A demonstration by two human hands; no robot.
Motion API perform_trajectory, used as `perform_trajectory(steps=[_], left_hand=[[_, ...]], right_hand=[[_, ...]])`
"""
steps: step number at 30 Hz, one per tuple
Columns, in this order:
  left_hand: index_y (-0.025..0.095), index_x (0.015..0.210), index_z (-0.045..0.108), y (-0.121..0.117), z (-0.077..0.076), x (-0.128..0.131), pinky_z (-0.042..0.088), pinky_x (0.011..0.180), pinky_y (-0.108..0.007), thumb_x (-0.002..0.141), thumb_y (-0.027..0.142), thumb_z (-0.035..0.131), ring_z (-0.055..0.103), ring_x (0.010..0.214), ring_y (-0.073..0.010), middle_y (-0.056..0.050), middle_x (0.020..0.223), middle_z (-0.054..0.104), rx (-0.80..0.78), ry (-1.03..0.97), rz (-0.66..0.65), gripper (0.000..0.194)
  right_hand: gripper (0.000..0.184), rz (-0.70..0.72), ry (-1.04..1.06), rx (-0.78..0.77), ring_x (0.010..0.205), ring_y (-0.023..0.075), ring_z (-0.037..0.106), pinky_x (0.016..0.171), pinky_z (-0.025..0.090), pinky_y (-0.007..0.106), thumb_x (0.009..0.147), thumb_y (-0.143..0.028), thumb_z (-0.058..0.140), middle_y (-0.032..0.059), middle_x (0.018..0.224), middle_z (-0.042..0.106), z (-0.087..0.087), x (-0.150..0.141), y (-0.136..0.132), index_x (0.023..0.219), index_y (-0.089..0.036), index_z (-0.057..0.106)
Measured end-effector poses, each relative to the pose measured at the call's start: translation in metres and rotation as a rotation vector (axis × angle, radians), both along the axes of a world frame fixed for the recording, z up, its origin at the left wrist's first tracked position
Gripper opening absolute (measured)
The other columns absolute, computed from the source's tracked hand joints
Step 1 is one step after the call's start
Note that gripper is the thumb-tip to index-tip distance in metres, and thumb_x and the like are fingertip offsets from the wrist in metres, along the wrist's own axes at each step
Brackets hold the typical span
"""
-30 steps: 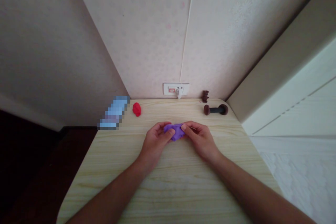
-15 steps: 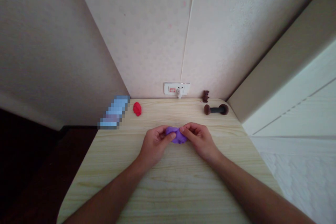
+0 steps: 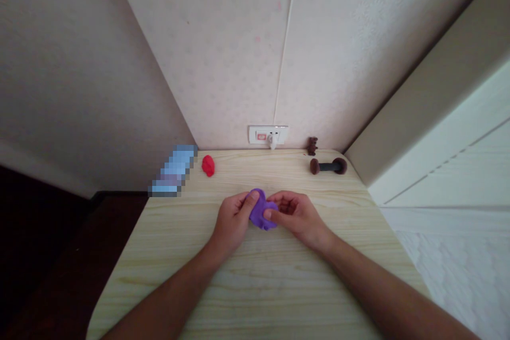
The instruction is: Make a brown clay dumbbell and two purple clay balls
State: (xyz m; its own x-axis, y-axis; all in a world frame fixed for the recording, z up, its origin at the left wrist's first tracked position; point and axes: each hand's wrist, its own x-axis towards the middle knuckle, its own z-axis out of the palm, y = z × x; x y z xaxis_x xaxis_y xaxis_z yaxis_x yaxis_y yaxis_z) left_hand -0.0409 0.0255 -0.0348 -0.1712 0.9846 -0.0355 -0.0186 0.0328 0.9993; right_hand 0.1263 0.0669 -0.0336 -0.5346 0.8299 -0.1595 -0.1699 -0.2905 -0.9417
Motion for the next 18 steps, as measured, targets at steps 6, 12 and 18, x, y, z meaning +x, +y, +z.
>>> perform_trajectory(steps=[6,12,18], left_hand=[[0.016,0.063,0.060,0.001,0.000,-0.001,0.039,0.055,-0.024,0.087,0.062,0.062,0.048,0.057,-0.0125,0.001,0.060,0.055,0.006,-0.079,0.001,0.052],[0.016,0.098,0.072,0.001,0.003,0.003,0.057,0.070,-0.032,0.074,0.048,0.082,0.069,0.078,-0.0202,-0.007,0.090,0.074,-0.051,-0.204,-0.102,0.041],[0.016,0.089,0.078,-0.001,0.004,0.003,0.056,0.071,-0.030,0.072,0.041,0.084,0.069,0.073,-0.0194,-0.006,0.083,0.077,-0.048,-0.144,-0.123,0.031]], right_hand=[[0.039,0.000,0.031,-0.004,0.063,0.0108,0.066,0.068,0.055,0.025,0.054,-0.032,0.097,-0.0009,0.075,0.076,0.001,0.002,0.004,0.084,-0.018,0.074],[0.037,-0.110,-0.008,0.059,0.064,0.0129,0.067,0.069,0.056,0.028,0.067,-0.044,0.089,0.0009,0.076,0.075,-0.001,0.005,0.010,0.087,-0.018,0.071],[0.045,-0.144,-0.123,0.283,0.085,0.0178,0.068,0.077,0.058,0.031,0.068,-0.042,0.089,0.0063,0.101,0.075,-0.001,0.008,0.009,0.103,-0.020,0.071]])
